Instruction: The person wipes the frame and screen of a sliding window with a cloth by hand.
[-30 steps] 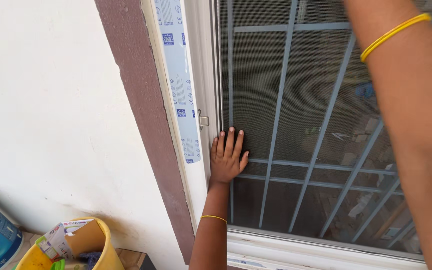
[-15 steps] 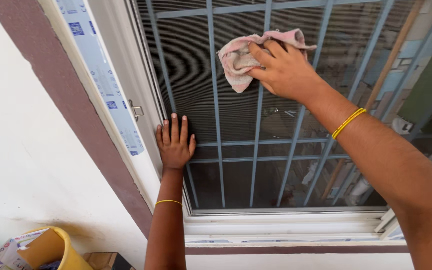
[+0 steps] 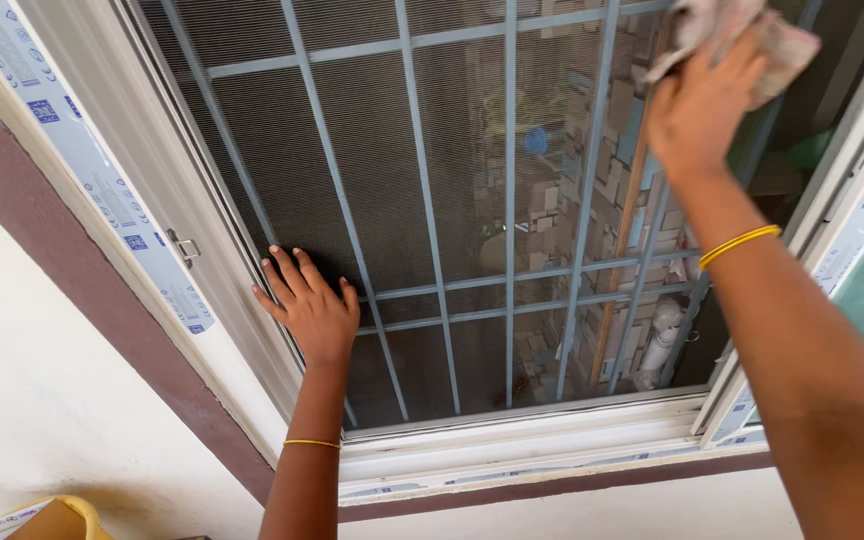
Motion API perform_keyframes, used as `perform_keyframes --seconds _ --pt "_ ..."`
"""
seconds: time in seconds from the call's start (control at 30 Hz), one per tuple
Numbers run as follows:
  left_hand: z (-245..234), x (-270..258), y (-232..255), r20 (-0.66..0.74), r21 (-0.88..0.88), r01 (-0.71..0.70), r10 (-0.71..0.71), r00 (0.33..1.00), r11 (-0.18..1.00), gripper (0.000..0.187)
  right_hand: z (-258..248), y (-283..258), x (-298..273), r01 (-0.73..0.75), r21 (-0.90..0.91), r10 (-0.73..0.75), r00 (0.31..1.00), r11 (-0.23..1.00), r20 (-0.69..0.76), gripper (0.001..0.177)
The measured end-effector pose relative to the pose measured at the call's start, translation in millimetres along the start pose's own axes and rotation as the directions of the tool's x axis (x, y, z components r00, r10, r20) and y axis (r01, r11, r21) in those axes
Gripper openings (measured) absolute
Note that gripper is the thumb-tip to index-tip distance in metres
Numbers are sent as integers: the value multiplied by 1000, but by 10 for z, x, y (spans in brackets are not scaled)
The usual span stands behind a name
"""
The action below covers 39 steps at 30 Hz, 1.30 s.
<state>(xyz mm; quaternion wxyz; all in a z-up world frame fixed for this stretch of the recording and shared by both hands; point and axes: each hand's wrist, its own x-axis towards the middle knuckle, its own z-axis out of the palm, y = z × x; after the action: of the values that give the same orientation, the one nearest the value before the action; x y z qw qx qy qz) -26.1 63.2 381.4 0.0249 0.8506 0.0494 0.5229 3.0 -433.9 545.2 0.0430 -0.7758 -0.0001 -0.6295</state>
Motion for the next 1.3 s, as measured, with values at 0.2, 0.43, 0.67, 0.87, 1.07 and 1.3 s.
perform_keyframes --seconds 0.2,0.43,0.67,0.87,1.07,1.3 --pt "-259 -110 1085 15 -237 -236 246 969 942 99 8 -1360 -1164 500 368 -584 795 784 164 39" --pt "72 -171 1463 149 -18 -257 257 955 966 110 48 -346 -1230 409 26 -402 880 912 255 16" --pt "314 -237 1520 -15 96 -239 241 970 966 80 131 1110 -1380 -155 -224 146 988 962 -54 57" --pt "218 -289 1571 19 196 -229 230 973 953 78 302 -248 -2108 -396 734 419 893 552 166 87" --pt "-46 -213 1586 253 31 -204 190 948 978 111 141 -972 -2542 264 273 -354 861 925 365 60" --pt "41 -268 1528 212 92 -212 189 959 973 122 -115 205 -2570 -171 79 122 898 982 422 93"
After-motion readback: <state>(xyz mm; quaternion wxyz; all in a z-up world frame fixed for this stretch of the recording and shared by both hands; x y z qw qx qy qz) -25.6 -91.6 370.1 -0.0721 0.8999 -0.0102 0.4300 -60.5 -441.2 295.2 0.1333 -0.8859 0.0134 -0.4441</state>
